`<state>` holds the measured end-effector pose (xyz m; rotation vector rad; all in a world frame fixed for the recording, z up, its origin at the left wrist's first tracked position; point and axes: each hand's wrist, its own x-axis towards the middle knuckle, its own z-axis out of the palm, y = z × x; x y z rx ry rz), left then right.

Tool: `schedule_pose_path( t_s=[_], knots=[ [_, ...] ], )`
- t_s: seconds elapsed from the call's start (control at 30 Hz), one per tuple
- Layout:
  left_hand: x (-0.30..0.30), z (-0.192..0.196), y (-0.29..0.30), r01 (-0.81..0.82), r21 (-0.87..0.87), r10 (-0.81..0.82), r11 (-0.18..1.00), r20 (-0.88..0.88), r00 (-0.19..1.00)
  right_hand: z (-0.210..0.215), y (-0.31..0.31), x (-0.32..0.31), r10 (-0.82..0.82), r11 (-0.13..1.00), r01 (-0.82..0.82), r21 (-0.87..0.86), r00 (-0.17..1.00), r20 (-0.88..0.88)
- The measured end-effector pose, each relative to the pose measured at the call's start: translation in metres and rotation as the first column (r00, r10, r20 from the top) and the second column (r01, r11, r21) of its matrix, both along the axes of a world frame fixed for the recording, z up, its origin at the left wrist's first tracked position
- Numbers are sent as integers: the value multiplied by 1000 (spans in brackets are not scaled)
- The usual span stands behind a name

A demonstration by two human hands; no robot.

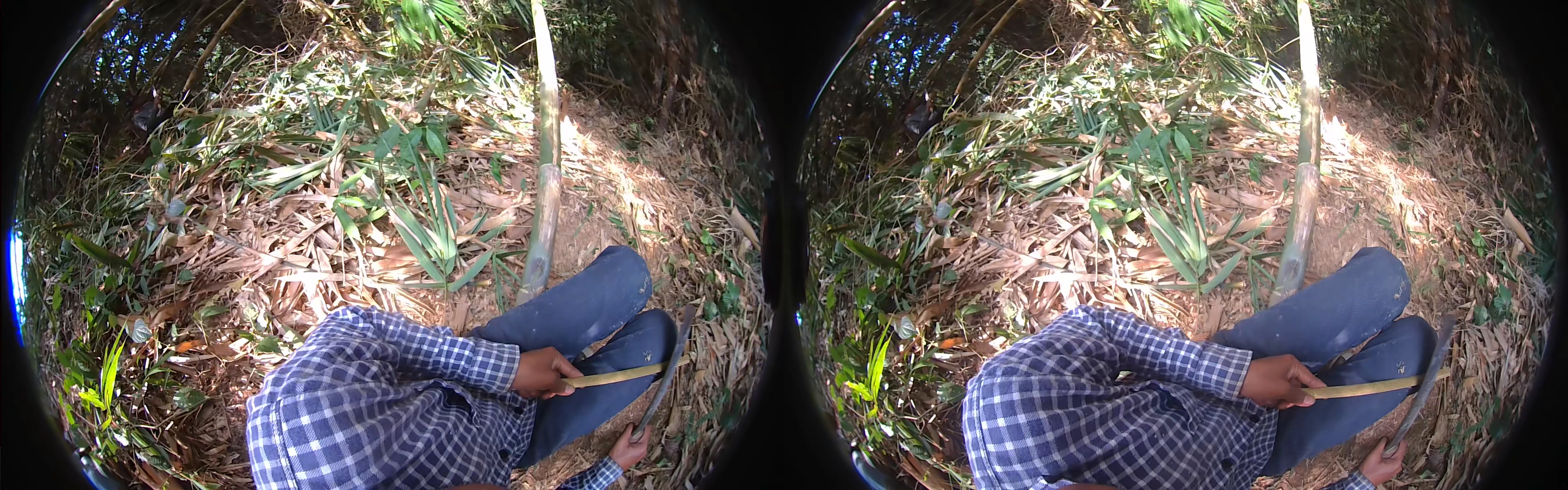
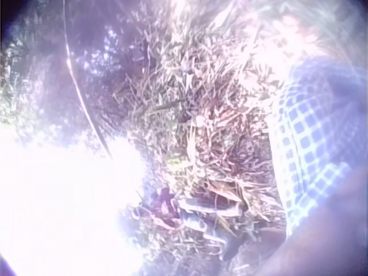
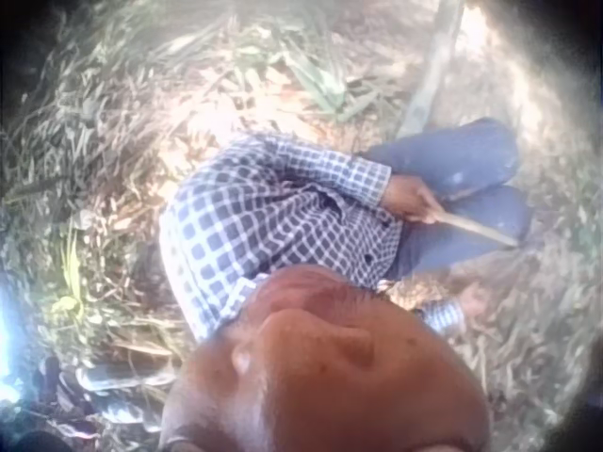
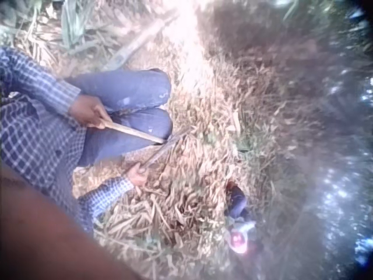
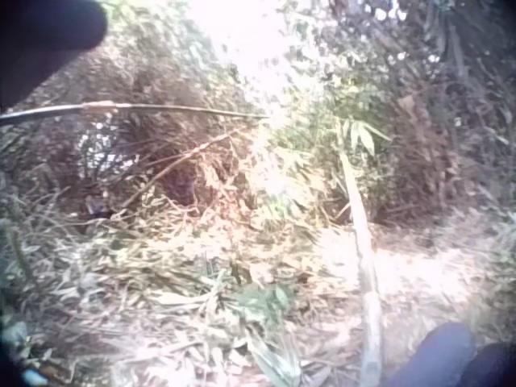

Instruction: The person sits cross-legged on the ground in a bamboo grove and uses a large knife to shave a long, thin strip of bamboo. They hold the bamboo strip against their leg and repeatedly scrape the blade along its length to smooth or thin it.

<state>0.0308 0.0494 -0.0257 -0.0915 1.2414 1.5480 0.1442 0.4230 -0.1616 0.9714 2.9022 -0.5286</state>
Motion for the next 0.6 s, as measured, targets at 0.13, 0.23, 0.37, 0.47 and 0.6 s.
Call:
schedule_pose_path(
  t_s=[0.13,0.23,0.37,0.47,0.6],
  knots=[
    [-19,6,7,90,-62,-104,994,-279,955,-2,-7,0,-187,982,189,4,975,-124],
    [-28,26,11,97,-51,-107,994,-277,955,23,-45,23,-170,943,76,-325,947,-272],
    [-32,20,15,55,-47,-61,997,-159,985,104,-103,-8,136,977,-172,-124,956,-261],
    [-33,26,18,100,-116,-117,988,-147,982,123,-114,-11,275,946,-315,-83,909,-314],
    [-33,44,28,133,-204,-176,970,-208,962,118,-94,-4,146,978,-169,-123,973,-182]
  ],
)
